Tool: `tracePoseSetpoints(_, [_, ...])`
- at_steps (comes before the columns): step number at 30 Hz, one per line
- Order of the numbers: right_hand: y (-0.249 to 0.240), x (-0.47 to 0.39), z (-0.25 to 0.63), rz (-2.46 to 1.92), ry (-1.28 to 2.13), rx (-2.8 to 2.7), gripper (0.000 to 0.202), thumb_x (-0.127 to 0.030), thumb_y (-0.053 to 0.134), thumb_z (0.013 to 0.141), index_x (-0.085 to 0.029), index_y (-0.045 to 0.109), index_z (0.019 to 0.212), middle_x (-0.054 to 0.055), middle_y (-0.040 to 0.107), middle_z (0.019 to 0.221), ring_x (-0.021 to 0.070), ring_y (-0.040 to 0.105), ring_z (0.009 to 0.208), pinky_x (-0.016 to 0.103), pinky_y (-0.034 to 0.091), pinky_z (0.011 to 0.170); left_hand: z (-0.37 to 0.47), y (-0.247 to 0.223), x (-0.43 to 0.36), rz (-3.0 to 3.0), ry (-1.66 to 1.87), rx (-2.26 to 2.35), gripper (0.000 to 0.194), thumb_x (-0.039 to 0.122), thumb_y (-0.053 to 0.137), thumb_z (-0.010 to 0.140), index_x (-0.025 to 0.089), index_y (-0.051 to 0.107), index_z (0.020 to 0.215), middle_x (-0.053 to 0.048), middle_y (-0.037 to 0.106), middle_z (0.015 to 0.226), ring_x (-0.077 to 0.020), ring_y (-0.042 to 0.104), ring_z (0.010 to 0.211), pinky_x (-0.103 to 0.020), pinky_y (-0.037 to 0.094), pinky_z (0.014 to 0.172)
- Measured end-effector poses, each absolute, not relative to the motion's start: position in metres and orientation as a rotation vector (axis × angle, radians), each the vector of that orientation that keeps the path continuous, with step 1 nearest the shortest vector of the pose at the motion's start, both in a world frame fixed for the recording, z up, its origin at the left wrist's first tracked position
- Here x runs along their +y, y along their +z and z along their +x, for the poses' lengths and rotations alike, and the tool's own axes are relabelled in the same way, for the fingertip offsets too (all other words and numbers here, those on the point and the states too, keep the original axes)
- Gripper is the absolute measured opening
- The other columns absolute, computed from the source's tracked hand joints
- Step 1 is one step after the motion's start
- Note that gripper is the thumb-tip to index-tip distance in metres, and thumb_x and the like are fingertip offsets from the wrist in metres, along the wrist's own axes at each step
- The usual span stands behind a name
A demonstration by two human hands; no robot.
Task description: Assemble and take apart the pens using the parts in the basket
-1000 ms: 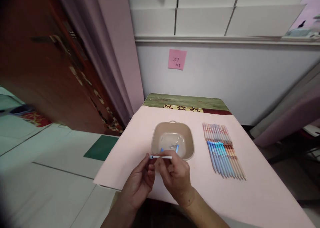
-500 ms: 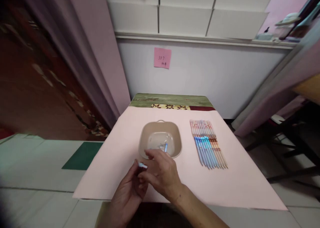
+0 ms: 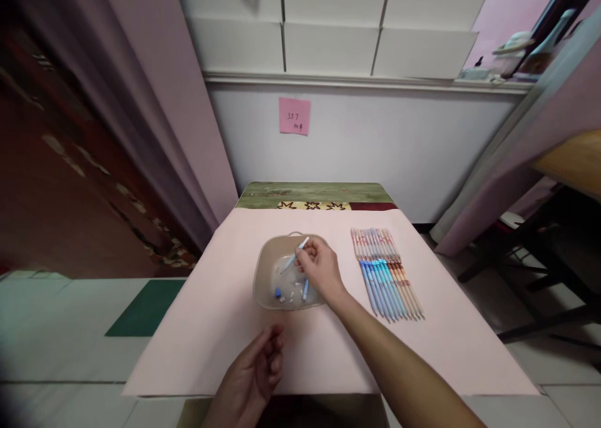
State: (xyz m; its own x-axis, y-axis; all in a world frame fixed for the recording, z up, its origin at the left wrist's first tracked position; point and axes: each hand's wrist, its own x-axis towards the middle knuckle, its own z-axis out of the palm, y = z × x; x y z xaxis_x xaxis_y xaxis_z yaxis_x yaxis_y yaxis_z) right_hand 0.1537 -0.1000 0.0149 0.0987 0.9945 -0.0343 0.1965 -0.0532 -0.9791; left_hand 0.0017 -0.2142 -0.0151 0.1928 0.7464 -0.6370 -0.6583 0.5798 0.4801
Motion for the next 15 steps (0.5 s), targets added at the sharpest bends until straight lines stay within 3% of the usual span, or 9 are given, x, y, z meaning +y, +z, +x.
tracePoseSetpoints(4, [-0.008, -0.046, 0.137, -1.782, 1.448, -1.164, 0.018, -0.024, 0.050, 0.093, -0.012, 0.060, 0.085, 0.005, 0.065, 0.074, 0.0115, 0.063, 0.062, 0.021, 0.053, 0.057, -0.001, -0.027, -0.217, 0.111, 0.977, 1.020, 0.022, 0.024, 0.075, 0.069, 0.012, 0.066, 0.086, -0.001, 0.060, 0.066, -0.0062, 0.049, 0.046, -0.017, 0.034, 0.040])
tracePoseSetpoints(8, [-0.029, -0.028, 0.118, -1.909, 1.615, -1.186, 0.032, -0.033, 0.056, 0.092, -0.015, 0.056, 0.118, 0.009, 0.059, 0.116, 0.0201, 0.061, 0.097, 0.040, 0.053, 0.081, -0.008, -0.030, -0.218, 0.118, 0.985, 1.044, 0.030, 0.025, 0.080, 0.063, 0.013, 0.065, 0.086, -0.001, 0.061, 0.067, -0.0065, 0.049, 0.046, -0.017, 0.034, 0.040])
tracePoseSetpoints(15, [-0.044, -0.017, 0.116, -2.073, 1.581, -1.328, 0.034, -0.033, 0.056, 0.091, -0.016, 0.054, 0.121, 0.009, 0.057, 0.121, 0.0213, 0.059, 0.101, 0.042, 0.052, 0.084, -0.011, -0.031, -0.221, 0.114, 0.996, 1.055, 0.033, 0.027, 0.081, 0.061, 0.014, 0.064, 0.086, 0.000, 0.061, 0.068, -0.0063, 0.049, 0.047, -0.017, 0.034, 0.041])
